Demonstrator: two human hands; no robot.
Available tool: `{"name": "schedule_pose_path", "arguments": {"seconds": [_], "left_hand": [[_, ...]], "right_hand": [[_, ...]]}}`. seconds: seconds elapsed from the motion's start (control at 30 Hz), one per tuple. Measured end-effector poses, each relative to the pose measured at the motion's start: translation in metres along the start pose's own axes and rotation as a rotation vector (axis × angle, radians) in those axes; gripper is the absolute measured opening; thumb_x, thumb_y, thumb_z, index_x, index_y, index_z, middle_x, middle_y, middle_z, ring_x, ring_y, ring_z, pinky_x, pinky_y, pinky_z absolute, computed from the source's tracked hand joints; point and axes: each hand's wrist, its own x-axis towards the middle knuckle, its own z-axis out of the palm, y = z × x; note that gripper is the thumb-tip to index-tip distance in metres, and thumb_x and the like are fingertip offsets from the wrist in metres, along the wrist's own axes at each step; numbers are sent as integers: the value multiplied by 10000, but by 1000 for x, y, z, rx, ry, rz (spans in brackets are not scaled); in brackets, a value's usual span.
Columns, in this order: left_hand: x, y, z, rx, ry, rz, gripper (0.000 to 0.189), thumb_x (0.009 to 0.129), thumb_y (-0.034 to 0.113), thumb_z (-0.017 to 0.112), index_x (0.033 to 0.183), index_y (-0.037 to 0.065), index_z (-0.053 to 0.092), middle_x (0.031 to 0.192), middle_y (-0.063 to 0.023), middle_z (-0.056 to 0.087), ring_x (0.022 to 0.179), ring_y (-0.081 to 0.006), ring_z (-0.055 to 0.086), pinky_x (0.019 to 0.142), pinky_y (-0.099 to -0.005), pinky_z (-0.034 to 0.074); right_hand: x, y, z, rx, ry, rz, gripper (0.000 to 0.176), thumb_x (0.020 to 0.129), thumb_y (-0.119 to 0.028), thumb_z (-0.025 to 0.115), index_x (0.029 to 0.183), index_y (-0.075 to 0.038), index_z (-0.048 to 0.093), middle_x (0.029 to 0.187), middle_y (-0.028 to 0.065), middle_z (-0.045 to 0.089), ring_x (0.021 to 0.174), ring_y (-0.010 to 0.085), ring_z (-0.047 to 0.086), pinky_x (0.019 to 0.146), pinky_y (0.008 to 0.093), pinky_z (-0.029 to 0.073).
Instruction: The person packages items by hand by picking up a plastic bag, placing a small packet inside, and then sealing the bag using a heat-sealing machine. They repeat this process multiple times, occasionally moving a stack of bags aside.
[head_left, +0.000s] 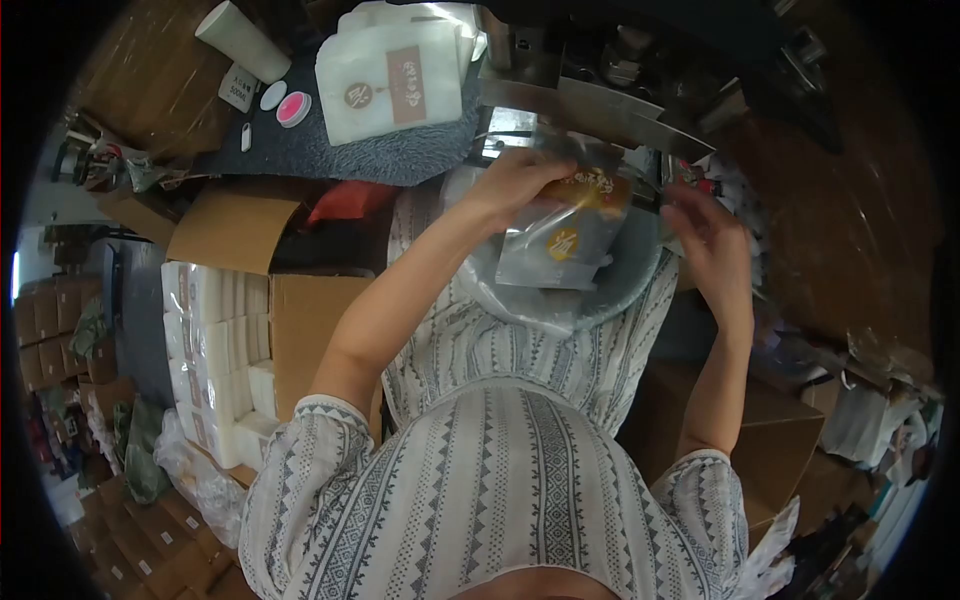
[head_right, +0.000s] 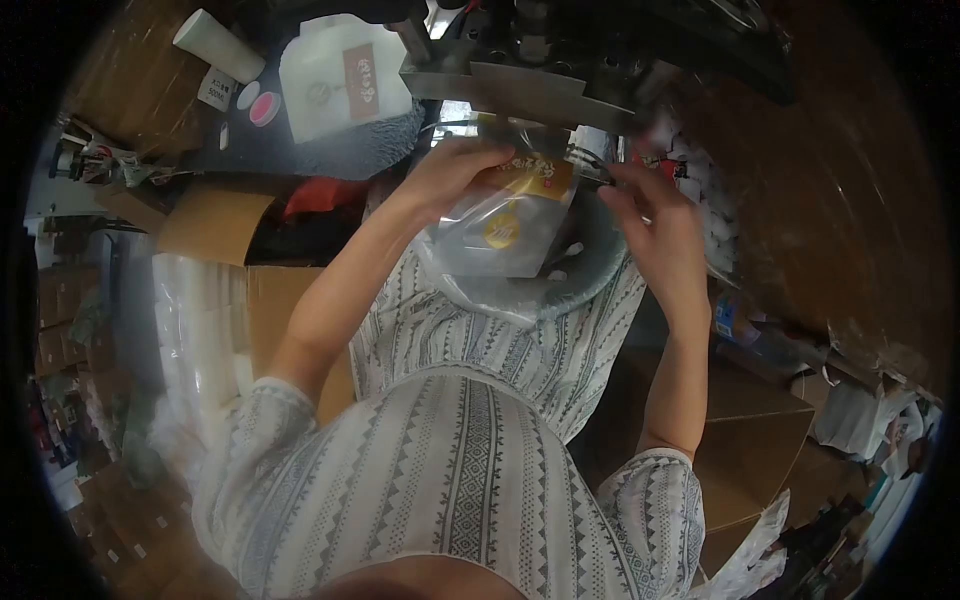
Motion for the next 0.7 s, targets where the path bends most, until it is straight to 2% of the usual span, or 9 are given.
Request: {"name": "schedule_pose_path", "arguments": {"seconds": [0.07,0.17,0.23,0.27,0.33,0.43,0.5,0.57,0.7], "left_hand": [[1,-5,-6,74,-5,22,365,913,270,627,1037,-73,627,975,-111,661,787,-124,639,664,-240,524],[-8,16,-38,666,187,225,388,896,315,642,1015,-54,638,945,-159,660,786,-255,669,642,-326,546],[1,22,-91,1107,691,701,525,865,413,647,1158,-17,582,1145,-182,605,980,-333,622,804,-405,503],[3,8,-107,1108,688,695,525,865,413,647,1158,-17,582,1145,-182,605,980,-333,622,804,-405,503],[8,-13,-124,1712,887,836,585,856,406,641,1274,25,492,1301,-181,506,1155,-354,512,941,-441,407],[-27,-39,-104,1601,570,771,597,865,315,634,1345,45,404,1372,-187,431,1235,-358,437,998,-466,341],[-48,-29,-101,1529,595,790,393,867,228,618,1210,54,534,1224,-172,552,1128,-364,521,904,-439,423],[-65,-22,-106,1438,685,454,184,859,186,619,1005,73,627,985,-137,635,929,-343,606,741,-405,483],[-91,-12,-67,1259,731,731,82,854,160,622,846,80,640,778,-104,616,714,-332,614,579,-397,476]], "right_hand": [[-3,5,-11,-470,273,127,286,840,-201,654,1086,-55,638,964,159,678,904,334,652,787,410,511],[4,60,-17,-796,101,354,265,808,-194,649,1044,-73,650,959,186,671,912,394,628,799,463,502],[11,74,-17,-725,101,305,259,802,-191,642,1034,-76,650,947,193,671,911,401,627,796,473,500],[9,77,-16,-651,88,266,253,795,-188,635,1023,-79,650,935,199,671,910,408,626,793,483,498],[11,60,-13,-607,73,245,250,806,-198,629,1025,-79,651,932,205,670,911,411,625,790,480,499],[17,47,-11,-524,103,275,240,825,-205,622,1026,-77,651,933,213,667,913,416,622,781,481,495],[16,42,-10,-492,134,321,231,833,-201,620,1025,-75,651,937,216,666,915,419,620,775,486,491],[16,35,-12,-469,336,407,207,856,-172,613,1034,-74,651,908,209,670,866,396,638,733,459,498],[10,-20,12,36,134,91,206,890,-115,593,1073,-32,635,918,158,681,801,317,659,717,366,516]]}}
